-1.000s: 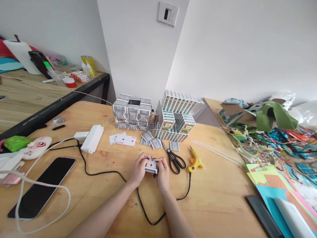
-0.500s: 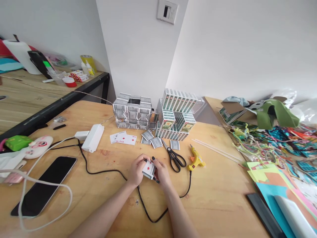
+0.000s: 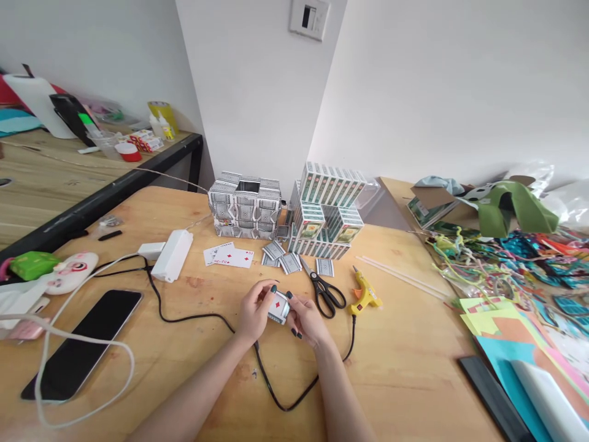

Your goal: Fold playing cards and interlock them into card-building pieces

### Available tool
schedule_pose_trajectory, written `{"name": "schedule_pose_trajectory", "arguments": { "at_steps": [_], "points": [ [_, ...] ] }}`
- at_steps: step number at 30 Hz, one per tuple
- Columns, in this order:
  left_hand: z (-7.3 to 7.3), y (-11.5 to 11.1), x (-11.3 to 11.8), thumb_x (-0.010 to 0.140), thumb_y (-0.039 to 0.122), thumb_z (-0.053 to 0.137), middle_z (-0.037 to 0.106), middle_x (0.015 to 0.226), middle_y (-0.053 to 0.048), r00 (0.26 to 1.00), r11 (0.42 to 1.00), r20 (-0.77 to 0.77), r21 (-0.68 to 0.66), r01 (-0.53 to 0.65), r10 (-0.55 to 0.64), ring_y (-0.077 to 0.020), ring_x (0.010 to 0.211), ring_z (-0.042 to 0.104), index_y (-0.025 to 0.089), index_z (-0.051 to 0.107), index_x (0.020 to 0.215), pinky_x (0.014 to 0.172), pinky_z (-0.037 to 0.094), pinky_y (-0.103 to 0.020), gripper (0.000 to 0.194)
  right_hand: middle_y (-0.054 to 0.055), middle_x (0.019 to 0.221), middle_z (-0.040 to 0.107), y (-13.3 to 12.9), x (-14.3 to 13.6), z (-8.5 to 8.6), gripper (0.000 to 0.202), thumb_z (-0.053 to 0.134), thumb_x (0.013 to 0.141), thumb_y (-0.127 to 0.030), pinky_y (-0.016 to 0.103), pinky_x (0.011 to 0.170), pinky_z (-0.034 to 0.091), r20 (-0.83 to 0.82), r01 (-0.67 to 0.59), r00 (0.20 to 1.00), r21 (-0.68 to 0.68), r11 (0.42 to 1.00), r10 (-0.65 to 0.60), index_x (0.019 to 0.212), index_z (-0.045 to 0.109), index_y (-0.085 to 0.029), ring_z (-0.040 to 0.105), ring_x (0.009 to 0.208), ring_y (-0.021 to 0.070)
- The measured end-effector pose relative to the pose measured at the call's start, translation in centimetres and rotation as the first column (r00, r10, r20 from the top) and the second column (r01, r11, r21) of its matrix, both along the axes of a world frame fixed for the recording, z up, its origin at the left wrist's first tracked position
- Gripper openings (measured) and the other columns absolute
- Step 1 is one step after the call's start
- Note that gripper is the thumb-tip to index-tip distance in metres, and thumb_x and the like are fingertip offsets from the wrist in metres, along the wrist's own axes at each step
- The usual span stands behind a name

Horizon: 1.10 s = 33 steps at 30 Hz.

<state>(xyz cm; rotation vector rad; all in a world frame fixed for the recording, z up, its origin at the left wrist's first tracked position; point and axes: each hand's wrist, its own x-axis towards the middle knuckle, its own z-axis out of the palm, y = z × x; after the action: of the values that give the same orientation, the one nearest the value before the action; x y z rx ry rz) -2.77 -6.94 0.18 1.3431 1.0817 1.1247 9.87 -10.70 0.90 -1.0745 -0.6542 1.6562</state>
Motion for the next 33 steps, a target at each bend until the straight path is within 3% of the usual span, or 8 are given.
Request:
{"name": "schedule_pose_trajectory", "arguments": {
  "at_steps": [4, 8, 12, 17, 22, 28, 33],
  "points": [
    [-0.2, 0.3, 0.5, 0.075, 0.04, 0.054, 0.066, 0.09, -0.008, 0.999, 0.991, 0.044, -0.132, 0.019, -0.013, -0.0196, 0.08, 0.061, 0.015, 0.063, 0.092, 0.069, 0.048, -0.028, 0.032, -0.008, 0.029, 0.044, 0.1, 0.3, -0.3, 0.038, 0.055, 0.073, -0.052, 0.016, 0.026, 0.014, 0.167, 0.049, 0.984, 0.082, 0.995, -0.062, 0.066, 0.052, -0.015, 0.028, 0.021, 0.0035],
    [-0.3, 0.5, 0.6, 0.074, 0.042, 0.054, 0.067, 0.095, -0.009, 0.989, 0.975, 0.142, -0.207, 0.077, -0.048, -0.0222, 0.088, 0.062, 0.014, 0.063, 0.098, 0.079, 0.048, -0.033, 0.038, -0.005, 0.034, 0.05, 0.2, 0.1, -0.5, 0.042, 0.053, 0.075, -0.052, 0.017, 0.028, 0.025, 0.325, 0.028, 0.942, 0.167, 0.986, -0.081, 0.081, 0.06, -0.012, 0.037, 0.024, 0.0058],
    [-0.6, 0.7, 0.6, 0.074, 0.041, 0.054, 0.068, 0.094, -0.011, 0.971, 0.966, 0.234, -0.234, 0.113, -0.057, -0.0228, 0.086, 0.063, 0.013, 0.062, 0.099, 0.076, 0.049, -0.034, 0.039, -0.005, 0.035, 0.051, 0.3, -0.4, -0.7, 0.046, 0.05, 0.077, -0.052, 0.017, 0.028, 0.028, 0.359, 0.038, 0.927, 0.187, 0.982, -0.104, 0.092, 0.061, -0.01, 0.041, 0.024, 0.0075],
    [-0.9, 0.6, 0.5, 0.069, 0.04, 0.061, 0.068, 0.081, -0.006, 0.995, 0.977, 0.083, -0.203, 0.071, -0.055, -0.0185, 0.074, 0.062, 0.013, 0.063, 0.084, 0.066, 0.048, -0.027, 0.031, -0.004, 0.036, 0.053, 0.1, -0.7, -0.4, 0.044, 0.049, 0.078, -0.049, 0.017, 0.031, 0.032, 0.368, 0.016, 0.925, 0.215, 0.977, -0.096, 0.097, 0.06, -0.01, 0.045, 0.028, 0.0091],
    [-1.2, 0.4, 0.5, 0.073, 0.041, 0.056, 0.062, 0.066, -0.002, 0.997, 0.989, -0.007, -0.131, 0.074, -0.075, -0.0132, 0.059, 0.055, 0.013, 0.062, 0.077, 0.054, 0.043, -0.022, 0.03, -0.004, 0.036, 0.052, -0.1, -0.7, 0.2, 0.041, 0.049, 0.08, -0.047, 0.016, 0.03, 0.027, 0.397, 0.016, 0.911, 0.239, 0.971, -0.113, 0.094, 0.06, -0.01, 0.042, 0.026, 0.0071],
    [-1.3, 0.4, 0.5, 0.079, 0.04, 0.049, 0.065, 0.071, -0.002, 0.993, 0.999, -0.108, -0.022, 0.041, -0.043, -0.014, 0.063, 0.058, 0.016, 0.062, 0.078, 0.058, 0.045, -0.023, 0.028, -0.005, 0.039, 0.053, -0.1, -1.2, 0.0, 0.037, 0.049, 0.08, -0.045, 0.017, 0.033, 0.031, 0.416, 0.057, 0.895, 0.255, 0.965, -0.162, 0.093, 0.06, -0.012, 0.047, 0.03, 0.0087],
    [-1.1, 0.3, 0.4, 0.084, 0.037, 0.041, 0.068, 0.078, -0.004, 0.979, 0.998, -0.201, 0.066, -0.001, 0.014, -0.0147, 0.07, 0.062, 0.018, 0.062, 0.082, 0.063, 0.047, -0.024, 0.029, -0.004, 0.04, 0.054, 0.0, -1.2, -0.3, 0.034, 0.05, 0.08, -0.044, 0.018, 0.035, 0.035, 0.347, 0.069, 0.926, 0.237, 0.969, -0.151, 0.087, 0.06, -0.013, 0.05, 0.031, 0.0089]
  ]
}}
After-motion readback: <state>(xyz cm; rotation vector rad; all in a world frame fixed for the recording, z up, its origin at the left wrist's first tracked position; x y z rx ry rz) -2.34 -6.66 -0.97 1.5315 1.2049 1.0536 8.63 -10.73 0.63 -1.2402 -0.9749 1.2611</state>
